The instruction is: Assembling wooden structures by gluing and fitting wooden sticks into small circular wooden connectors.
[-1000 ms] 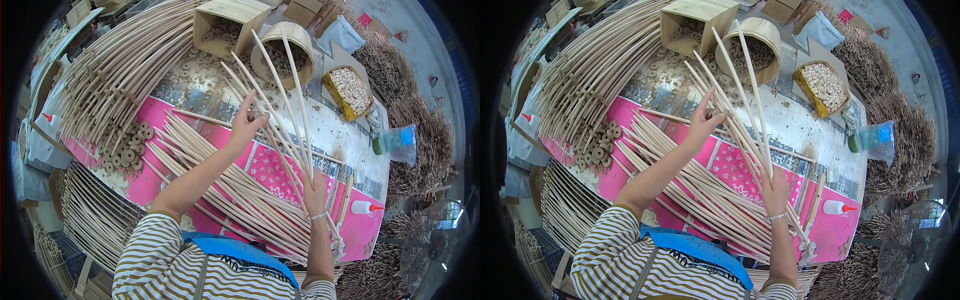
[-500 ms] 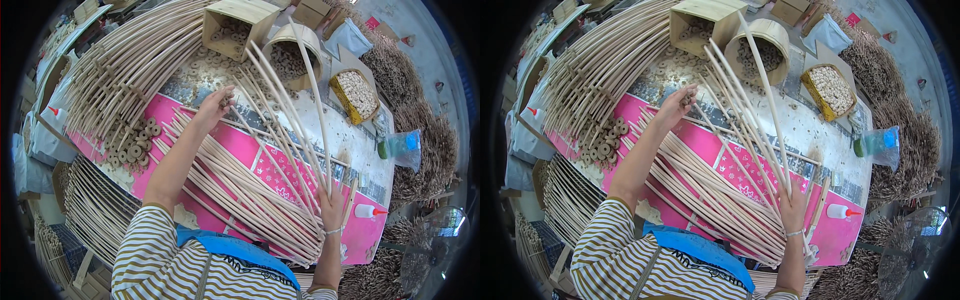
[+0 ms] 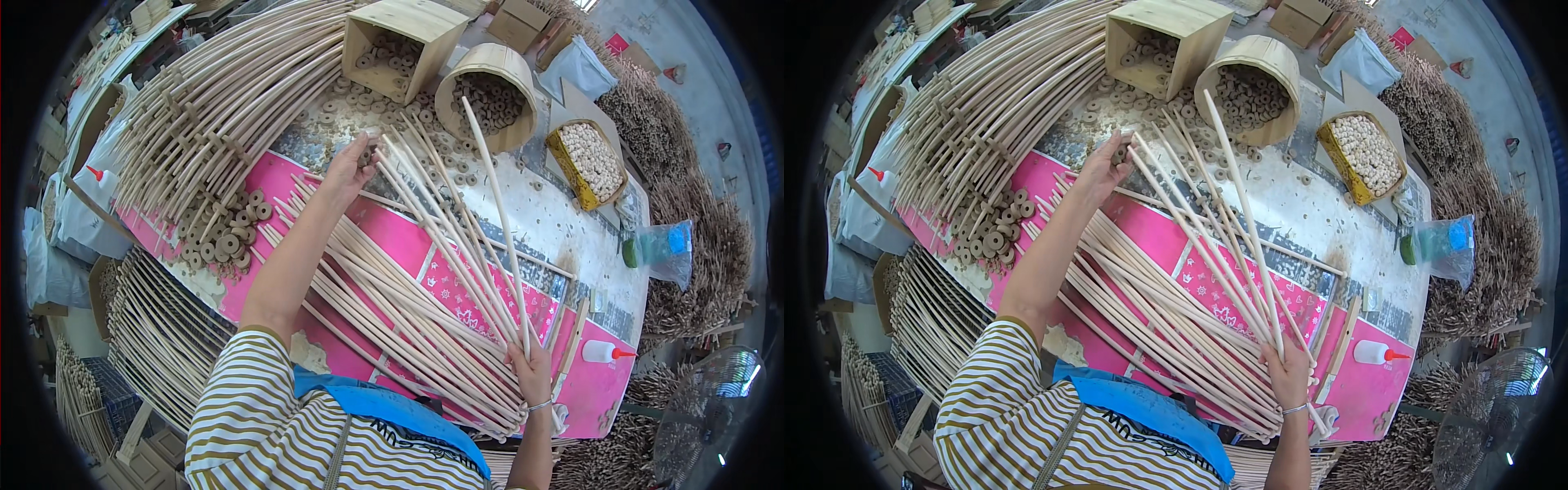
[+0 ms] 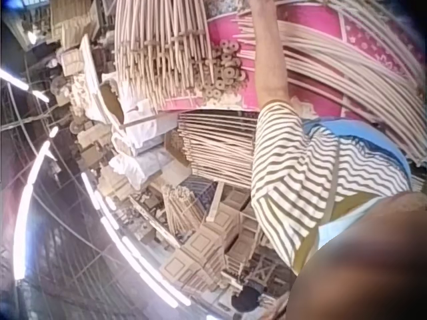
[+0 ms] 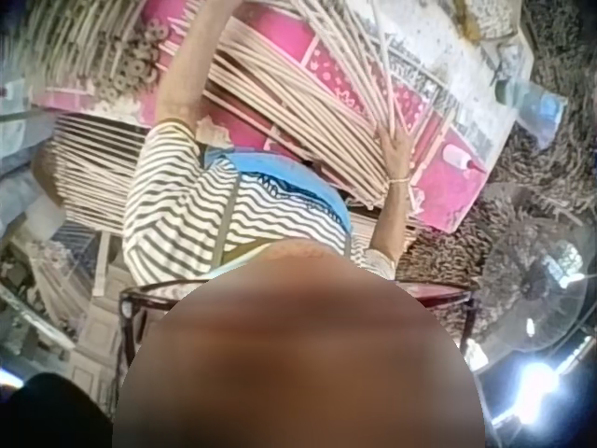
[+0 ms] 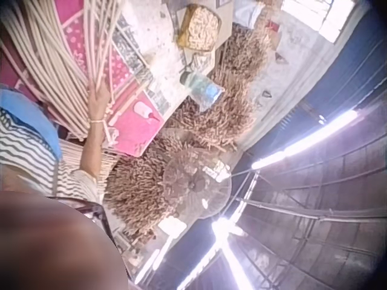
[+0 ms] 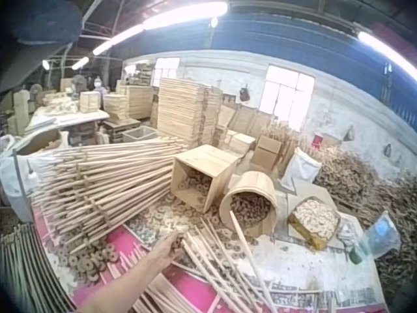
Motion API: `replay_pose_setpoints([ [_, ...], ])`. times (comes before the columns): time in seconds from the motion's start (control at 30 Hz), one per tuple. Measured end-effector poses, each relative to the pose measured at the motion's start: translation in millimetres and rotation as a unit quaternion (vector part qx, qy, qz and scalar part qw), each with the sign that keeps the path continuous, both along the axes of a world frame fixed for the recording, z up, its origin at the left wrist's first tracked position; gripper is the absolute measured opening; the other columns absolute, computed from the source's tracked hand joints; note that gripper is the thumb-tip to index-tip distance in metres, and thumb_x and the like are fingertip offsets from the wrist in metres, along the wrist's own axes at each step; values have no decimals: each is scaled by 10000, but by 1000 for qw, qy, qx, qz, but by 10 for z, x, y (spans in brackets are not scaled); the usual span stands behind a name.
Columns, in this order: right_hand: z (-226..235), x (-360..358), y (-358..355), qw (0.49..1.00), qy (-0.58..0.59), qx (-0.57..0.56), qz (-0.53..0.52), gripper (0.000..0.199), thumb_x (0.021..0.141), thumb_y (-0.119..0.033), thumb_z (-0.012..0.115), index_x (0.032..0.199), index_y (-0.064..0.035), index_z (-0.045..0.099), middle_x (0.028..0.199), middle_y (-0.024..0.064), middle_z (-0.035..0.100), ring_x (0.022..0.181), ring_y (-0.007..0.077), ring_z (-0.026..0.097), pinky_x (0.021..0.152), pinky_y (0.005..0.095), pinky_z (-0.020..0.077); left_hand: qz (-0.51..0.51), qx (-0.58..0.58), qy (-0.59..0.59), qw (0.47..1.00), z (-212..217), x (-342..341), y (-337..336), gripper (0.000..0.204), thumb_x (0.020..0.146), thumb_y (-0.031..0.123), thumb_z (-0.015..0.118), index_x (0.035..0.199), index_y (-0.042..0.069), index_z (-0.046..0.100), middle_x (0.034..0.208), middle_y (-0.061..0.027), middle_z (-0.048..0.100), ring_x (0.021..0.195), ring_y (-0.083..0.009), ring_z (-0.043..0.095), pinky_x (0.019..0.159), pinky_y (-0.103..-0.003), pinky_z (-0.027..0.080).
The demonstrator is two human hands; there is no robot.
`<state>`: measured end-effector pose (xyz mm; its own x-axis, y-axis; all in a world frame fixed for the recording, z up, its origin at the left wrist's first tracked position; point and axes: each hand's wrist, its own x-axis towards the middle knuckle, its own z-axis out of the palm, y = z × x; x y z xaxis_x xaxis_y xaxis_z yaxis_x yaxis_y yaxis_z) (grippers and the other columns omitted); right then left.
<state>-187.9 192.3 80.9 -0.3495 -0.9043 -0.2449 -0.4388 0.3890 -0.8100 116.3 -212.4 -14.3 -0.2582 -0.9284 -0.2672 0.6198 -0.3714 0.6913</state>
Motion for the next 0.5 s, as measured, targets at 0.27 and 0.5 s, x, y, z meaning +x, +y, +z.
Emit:
replay_pose_setpoints([
  [0.27, -74, 80, -23, 1000, -6, -15, -13, 223, 1019, -163, 631, 1136, 21, 677, 699, -12, 620, 585, 28, 501, 517, 211, 380, 9, 49, -4, 999, 84, -125, 136, 362, 995, 404, 690, 1152, 78, 672, 951, -51, 746, 700, -85, 635, 444, -159, 419],
  [0.5, -145, 93, -50, 999, 29, -17, -7, 272, 1015, -153, 631, 1219, 23, 667, 706, -18, 621, 586, 36, 501, 524, 210, 389, -16, 15, -40, 999, 130, -219, 220, 331, 989, 402, 701, 1083, 84, 699, 958, -45, 753, 719, -65, 624, 467, -154, 389],
])
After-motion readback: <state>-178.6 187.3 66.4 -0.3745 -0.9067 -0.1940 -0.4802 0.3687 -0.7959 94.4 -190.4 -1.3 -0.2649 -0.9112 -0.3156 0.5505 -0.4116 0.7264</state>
